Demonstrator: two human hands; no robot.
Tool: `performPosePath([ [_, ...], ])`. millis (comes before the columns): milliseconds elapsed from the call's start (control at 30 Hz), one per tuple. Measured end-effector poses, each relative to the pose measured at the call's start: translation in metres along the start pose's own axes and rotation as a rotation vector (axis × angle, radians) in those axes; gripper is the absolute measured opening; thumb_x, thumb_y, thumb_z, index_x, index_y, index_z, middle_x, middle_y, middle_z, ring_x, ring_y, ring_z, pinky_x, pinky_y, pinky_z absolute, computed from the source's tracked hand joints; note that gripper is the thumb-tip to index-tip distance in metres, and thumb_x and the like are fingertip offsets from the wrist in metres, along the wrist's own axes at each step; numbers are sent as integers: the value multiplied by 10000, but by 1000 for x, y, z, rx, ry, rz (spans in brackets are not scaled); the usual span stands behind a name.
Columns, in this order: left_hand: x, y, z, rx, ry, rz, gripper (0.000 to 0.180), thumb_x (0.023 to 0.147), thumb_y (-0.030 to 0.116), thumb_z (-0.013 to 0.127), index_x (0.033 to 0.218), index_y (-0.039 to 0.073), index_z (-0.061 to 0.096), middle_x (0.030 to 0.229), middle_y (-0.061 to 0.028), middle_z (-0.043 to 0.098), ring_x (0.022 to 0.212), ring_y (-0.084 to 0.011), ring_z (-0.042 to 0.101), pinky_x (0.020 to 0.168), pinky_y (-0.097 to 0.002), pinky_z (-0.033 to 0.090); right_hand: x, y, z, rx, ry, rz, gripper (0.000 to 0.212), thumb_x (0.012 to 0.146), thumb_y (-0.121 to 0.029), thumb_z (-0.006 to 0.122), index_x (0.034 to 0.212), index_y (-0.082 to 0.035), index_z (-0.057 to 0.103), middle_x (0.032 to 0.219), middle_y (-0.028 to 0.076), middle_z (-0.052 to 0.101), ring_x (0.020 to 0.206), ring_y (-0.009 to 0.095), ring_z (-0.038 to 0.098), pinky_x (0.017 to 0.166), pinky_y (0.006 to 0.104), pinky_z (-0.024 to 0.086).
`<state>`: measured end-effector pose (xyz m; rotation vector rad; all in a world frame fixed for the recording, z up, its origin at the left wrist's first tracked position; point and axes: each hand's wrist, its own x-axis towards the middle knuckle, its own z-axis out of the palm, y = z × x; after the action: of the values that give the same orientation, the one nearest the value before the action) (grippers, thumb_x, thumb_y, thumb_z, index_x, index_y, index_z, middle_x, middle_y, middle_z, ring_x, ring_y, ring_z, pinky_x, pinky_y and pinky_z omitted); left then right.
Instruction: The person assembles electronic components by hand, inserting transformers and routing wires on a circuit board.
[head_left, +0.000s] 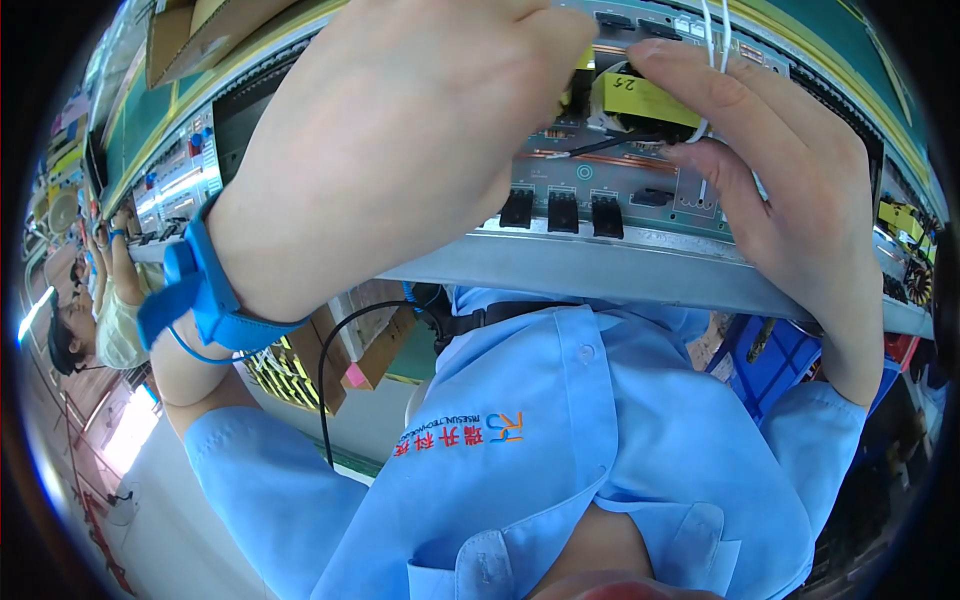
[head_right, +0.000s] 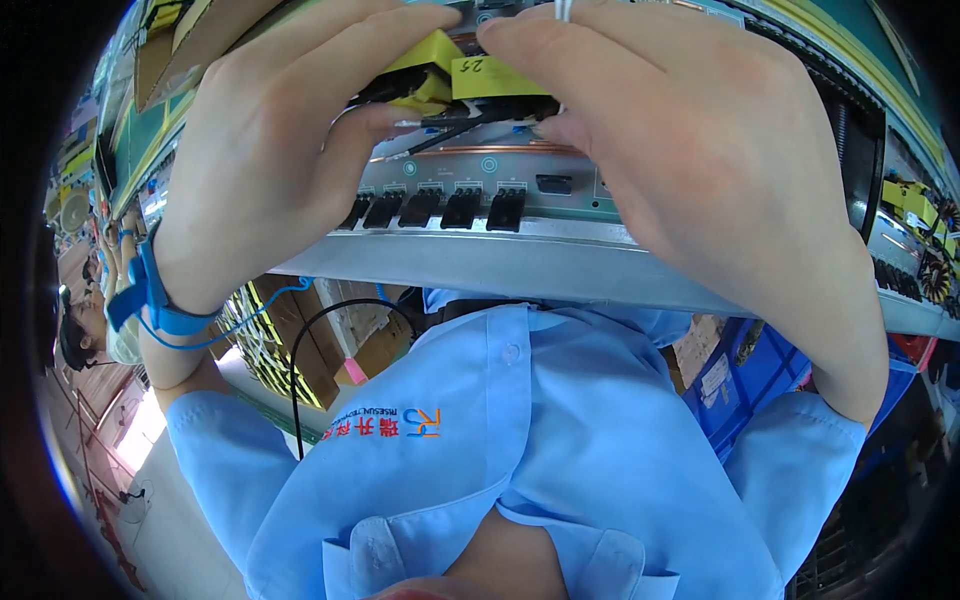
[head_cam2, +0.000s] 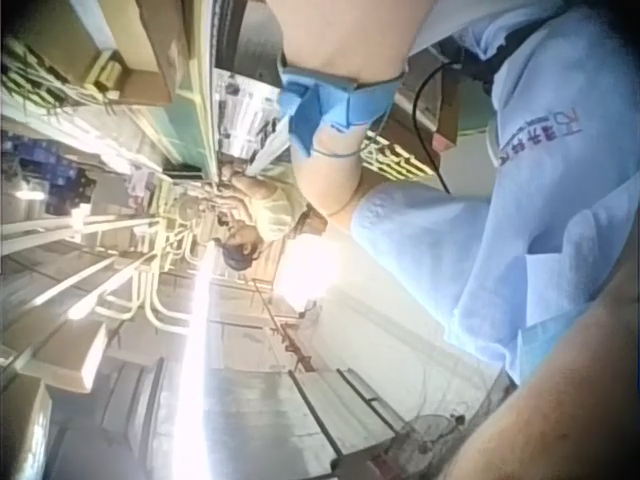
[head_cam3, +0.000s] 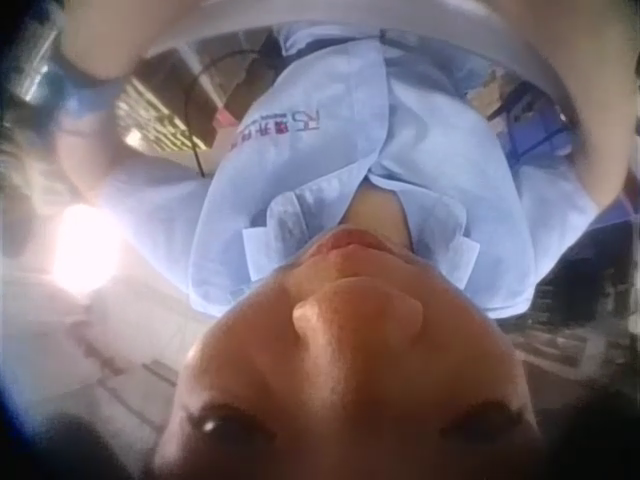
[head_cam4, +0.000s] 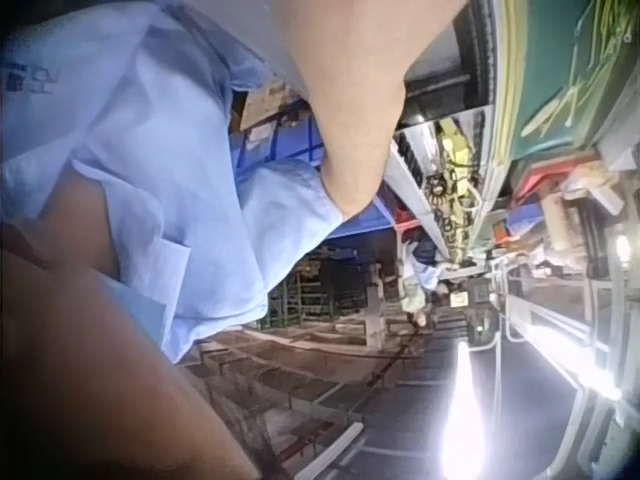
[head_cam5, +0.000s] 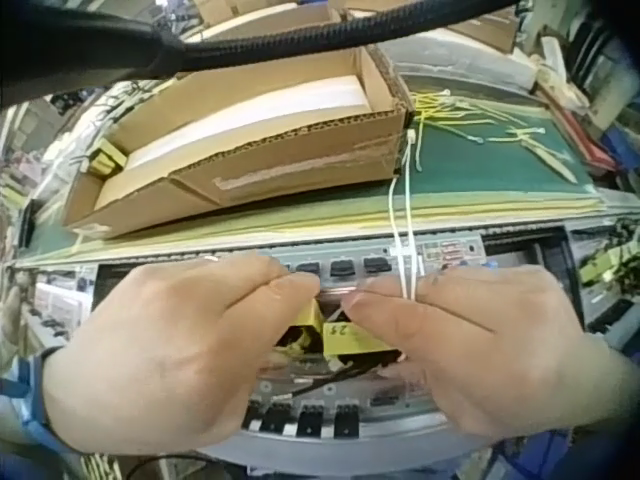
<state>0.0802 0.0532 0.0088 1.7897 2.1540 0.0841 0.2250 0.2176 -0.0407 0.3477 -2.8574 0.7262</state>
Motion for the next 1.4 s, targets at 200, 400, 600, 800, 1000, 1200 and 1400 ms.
performPosePath([
  [200,-8,-9,14,-8,51,77,393,734,19,630,1122,-18,582,953,-153,604,814,-333,627,683,-390,517,3,5,1,-1,-15,16,471,733,48,671,1198,-8,631,1184,131,663,1043,310,653,859,349,537],
  [400,-22,-10,34,70,262,47,503,682,-9,681,1176,33,598,1065,-124,624,906,-332,636,734,-389,526,7,-2,-4,-30,-41,32,495,725,49,682,1212,-16,629,1189,137,661,1053,319,652,897,367,522],
  [600,-29,-15,38,2,285,97,465,751,102,705,1197,62,577,1031,-81,617,807,-238,668,665,-346,544,-1,-4,-1,7,13,18,506,698,18,714,1194,-18,621,1148,154,667,960,340,659,838,391,524],
  [800,-60,-117,-28,174,634,-238,415,774,110,674,1182,109,597,1004,-107,623,855,-292,643,753,-394,504,-6,-9,-3,13,25,34,465,708,6,704,1165,-29,621,1134,138,672,917,324,666,766,383,539],
  [1000,-64,-190,-37,594,595,-384,471,701,98,721,1156,121,603,971,-115,649,963,-297,612,885,-411,419,-2,-5,-4,-5,24,38,471,718,-25,711,1178,-41,613,1097,131,676,902,324,661,750,396,538],
  [1200,-46,-188,-36,604,569,-622,533,664,122,766,1165,120,583,985,-131,606,1038,-312,553,946,-446,356,2,-1,1,-24,83,-4,449,719,-41,716,1155,-56,609,1055,106,676,861,315,664,686,395,541],
  [1400,-65,-237,-29,774,536,-316,388,790,226,733,1164,304,664,1139,-47,618,1096,-230,586,999,-444,330,-2,3,3,-8,89,6,432,721,-58,720,1141,-57,622,1000,92,680,819,303,667,653,386,535],
])
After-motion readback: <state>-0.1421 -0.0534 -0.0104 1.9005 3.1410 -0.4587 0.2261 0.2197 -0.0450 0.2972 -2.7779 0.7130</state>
